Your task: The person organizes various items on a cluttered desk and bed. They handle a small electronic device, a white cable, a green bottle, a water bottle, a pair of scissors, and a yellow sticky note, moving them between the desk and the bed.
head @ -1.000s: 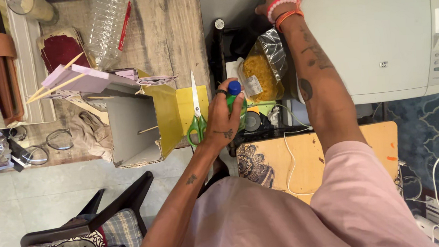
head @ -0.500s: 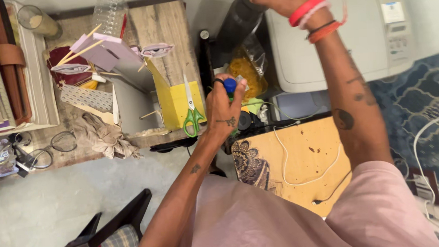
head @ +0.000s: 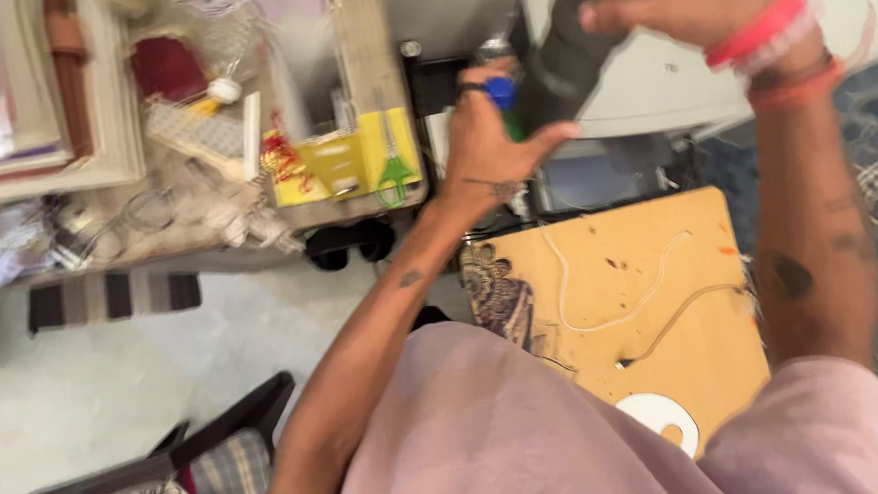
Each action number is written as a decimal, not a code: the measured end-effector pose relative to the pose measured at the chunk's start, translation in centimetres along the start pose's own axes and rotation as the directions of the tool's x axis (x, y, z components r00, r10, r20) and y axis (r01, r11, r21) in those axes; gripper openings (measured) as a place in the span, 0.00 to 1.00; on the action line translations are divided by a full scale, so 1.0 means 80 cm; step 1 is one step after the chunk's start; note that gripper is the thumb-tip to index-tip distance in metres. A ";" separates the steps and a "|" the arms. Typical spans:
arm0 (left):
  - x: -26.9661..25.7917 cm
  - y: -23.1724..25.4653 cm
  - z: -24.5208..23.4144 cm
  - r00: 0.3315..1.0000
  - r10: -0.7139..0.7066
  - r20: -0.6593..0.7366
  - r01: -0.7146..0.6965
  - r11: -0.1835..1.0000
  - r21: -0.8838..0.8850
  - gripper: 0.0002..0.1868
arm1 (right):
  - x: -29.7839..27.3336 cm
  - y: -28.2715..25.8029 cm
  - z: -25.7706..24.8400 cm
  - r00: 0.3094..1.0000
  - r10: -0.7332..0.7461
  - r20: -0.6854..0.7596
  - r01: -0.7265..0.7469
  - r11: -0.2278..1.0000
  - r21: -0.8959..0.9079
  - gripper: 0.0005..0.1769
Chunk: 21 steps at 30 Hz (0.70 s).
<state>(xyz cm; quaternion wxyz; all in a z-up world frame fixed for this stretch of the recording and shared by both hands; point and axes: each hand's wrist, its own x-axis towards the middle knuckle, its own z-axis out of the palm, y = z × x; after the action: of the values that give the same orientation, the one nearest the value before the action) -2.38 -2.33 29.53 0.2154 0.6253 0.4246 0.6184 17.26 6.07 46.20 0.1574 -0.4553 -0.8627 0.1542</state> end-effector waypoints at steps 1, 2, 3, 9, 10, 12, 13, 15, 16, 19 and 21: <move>-0.004 0.004 0.000 0.999 -0.047 0.024 0.045 0.996 0.077 0.50 | -0.005 -0.012 0.010 1.000 -0.027 0.002 0.027 1.000 -0.007 0.36; -0.008 0.009 0.001 0.995 -0.092 0.046 0.085 0.986 0.142 0.53 | -0.013 -0.025 0.017 0.999 -0.048 0.005 0.048 0.999 -0.022 0.37; -0.012 0.013 -0.002 0.986 -0.153 0.062 0.147 0.986 0.081 0.52 | -0.022 -0.039 0.025 0.994 -0.104 -0.010 0.104 0.994 -0.010 0.40; -0.043 0.035 -0.056 0.922 -0.340 0.184 0.352 0.935 -0.036 0.49 | -0.052 -0.109 0.051 0.985 -0.163 0.056 0.171 0.962 -0.213 0.40; -0.051 0.042 -0.070 0.905 -0.364 0.221 0.384 0.922 -0.055 0.48 | -0.055 -0.123 0.054 0.985 -0.153 0.083 0.168 0.960 -0.222 0.41; -0.062 0.052 -0.103 0.872 -0.392 0.292 0.428 0.901 -0.070 0.45 | -0.057 -0.152 0.062 0.982 -0.134 0.134 0.163 0.957 -0.240 0.43; -0.069 0.055 -0.123 0.858 -0.398 0.326 0.441 0.895 -0.067 0.44 | -0.055 -0.167 0.069 0.968 -0.151 0.198 0.196 0.953 -0.232 0.44; -0.086 0.058 -0.168 0.843 -0.400 0.360 0.443 0.896 -0.042 0.43 | -0.049 -0.198 0.082 0.927 -0.185 0.325 0.262 0.942 -0.212 0.47; -0.095 0.057 -0.191 0.844 -0.394 0.363 0.430 0.903 -0.019 0.44 | -0.044 -0.213 0.089 0.900 -0.243 0.362 0.307 0.943 -0.130 0.49; -0.122 0.048 -0.261 0.859 -0.390 0.332 0.408 0.913 0.016 0.45 | -0.032 -0.265 0.109 0.845 -0.288 0.450 0.307 0.951 0.033 0.50; -0.146 0.045 -0.317 0.842 -0.473 0.261 0.452 0.881 0.137 0.44 | -0.024 -0.302 0.134 0.851 -0.141 0.506 0.162 0.987 0.003 0.40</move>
<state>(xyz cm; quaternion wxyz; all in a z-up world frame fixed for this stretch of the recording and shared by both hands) -24.17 -20.13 29.12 0.3953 0.5944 0.5485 0.4355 -3.97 -9.83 46.14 -0.0710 -0.3328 -0.9097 0.2381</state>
